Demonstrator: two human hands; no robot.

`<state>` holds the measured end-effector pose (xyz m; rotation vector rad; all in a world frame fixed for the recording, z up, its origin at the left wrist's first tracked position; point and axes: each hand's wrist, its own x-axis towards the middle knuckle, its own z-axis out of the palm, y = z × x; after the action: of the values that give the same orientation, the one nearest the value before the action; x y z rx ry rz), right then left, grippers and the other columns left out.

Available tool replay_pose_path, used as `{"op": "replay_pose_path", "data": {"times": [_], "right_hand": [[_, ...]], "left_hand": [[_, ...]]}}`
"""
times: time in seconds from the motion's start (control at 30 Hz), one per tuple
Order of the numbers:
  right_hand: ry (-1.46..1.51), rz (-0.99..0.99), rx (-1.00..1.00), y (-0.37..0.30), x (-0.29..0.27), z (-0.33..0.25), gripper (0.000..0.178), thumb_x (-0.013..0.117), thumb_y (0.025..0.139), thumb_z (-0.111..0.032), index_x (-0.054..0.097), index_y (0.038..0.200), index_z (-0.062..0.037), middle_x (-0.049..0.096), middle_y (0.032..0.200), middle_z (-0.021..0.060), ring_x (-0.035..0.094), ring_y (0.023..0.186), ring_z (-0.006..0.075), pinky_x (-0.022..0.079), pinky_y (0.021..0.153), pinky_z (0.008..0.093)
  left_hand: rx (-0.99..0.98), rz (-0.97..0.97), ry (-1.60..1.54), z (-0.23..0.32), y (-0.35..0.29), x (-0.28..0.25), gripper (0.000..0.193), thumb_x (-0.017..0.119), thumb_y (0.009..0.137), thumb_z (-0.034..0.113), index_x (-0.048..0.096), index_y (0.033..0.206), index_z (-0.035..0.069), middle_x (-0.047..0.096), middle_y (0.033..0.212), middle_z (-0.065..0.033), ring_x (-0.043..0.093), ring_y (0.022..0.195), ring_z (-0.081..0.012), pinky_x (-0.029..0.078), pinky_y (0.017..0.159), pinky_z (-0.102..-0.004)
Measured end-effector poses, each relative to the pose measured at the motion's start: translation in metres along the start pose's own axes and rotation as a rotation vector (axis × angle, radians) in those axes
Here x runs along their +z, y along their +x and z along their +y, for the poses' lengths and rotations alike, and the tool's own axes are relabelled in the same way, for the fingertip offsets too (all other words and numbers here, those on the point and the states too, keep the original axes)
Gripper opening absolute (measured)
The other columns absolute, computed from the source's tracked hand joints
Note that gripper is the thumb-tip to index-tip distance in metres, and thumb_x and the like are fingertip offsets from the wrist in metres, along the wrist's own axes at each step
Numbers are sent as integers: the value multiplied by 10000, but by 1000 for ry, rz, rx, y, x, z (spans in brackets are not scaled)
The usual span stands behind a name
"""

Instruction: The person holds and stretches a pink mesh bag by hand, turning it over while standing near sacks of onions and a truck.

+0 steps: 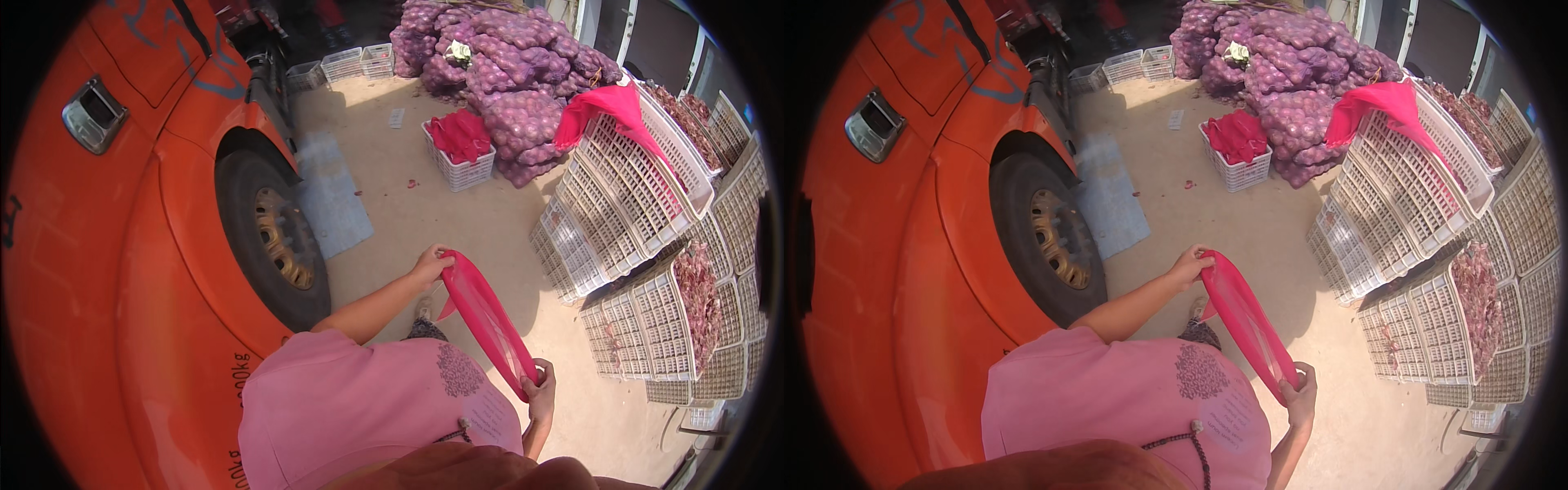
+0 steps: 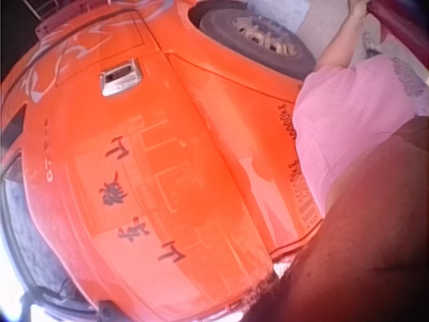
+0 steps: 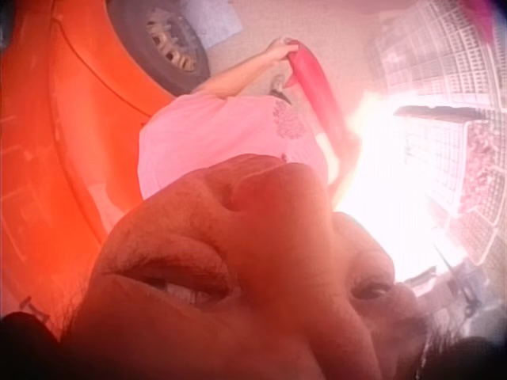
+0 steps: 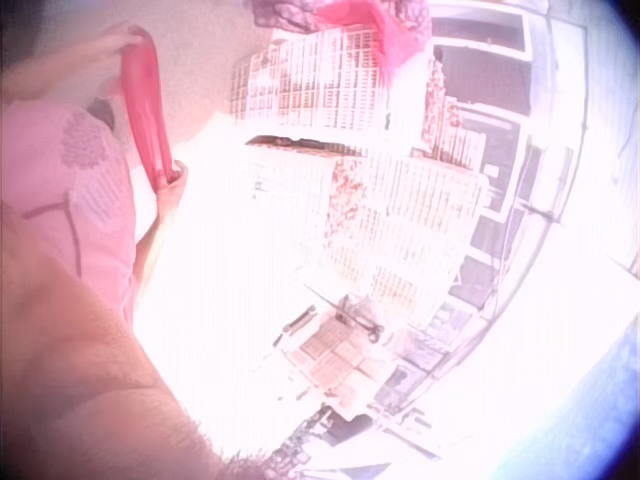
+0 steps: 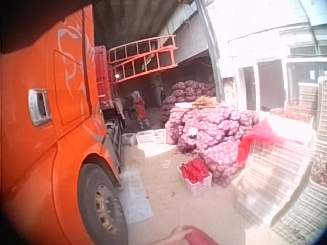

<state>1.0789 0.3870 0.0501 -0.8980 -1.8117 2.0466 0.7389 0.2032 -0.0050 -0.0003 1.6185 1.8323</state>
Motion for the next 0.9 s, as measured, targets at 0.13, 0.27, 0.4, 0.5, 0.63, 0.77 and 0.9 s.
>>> {"op": "replay_pose_path", "data": {"times": [0.13,0.27,0.4,0.5,0.63,0.77,0.9], "right_hand": [[-233,282,-152,21,-31,18,94,480,863,1,507,947,-32,457,726,-5,425,636,68,365,561,198],[13,559,-261,42,-80,37,138,480,872,-45,566,968,3,580,914,83,567,818,163,483,698,272],[878,392,-37,35,-98,27,218,468,928,-104,511,1098,26,594,1023,142,607,887,241,551,795,381],[945,-68,119,20,-88,24,372,498,920,-276,492,1084,59,609,949,150,610,806,197,548,718,313],[527,-128,49,10,-36,-14,582,689,783,-358,484,1152,43,608,859,74,581,718,121,484,640,211],[303,-59,0,14,-20,-22,481,701,754,-101,484,1166,18,607,919,73,576,812,117,463,707,246],[-225,140,0,18,-33,-6,244,572,821,8,557,1063,-16,607,891,55,573,760,113,469,680,248]], "left_hand": [[-107,-254,-307,-2,4,6,281,533,906,115,511,1165,6,613,1046,-95,604,937,-161,511,833,-304],[-297,-806,-115,15,-25,13,362,548,904,155,506,1210,-34,608,1117,-119,599,988,-167,484,881,-316],[-403,-1102,-25,2,-43,24,371,551,900,188,524,1184,-49,612,1123,-110,592,1016,-187,450,922,-334],[-339,-1001,-673,8,-38,23,365,528,903,248,538,1157,-14,589,1168,-112,548,1096,-227,400,978,-413],[-242,-834,-738,25,-9,15,420,545,889,326,520,1183,26,578,1183,-86,531,1110,-215,374,999,-403],[10,-337,140,24,5,12,363,594,880,208,513,1180,21,611,1041,-84,599,948,-157,489,836,-308],[32,-99,252,15,14,15,283,541,903,137,539,1136,-22,615,1008,-87,613,888,-149,513,779,-281]]}}
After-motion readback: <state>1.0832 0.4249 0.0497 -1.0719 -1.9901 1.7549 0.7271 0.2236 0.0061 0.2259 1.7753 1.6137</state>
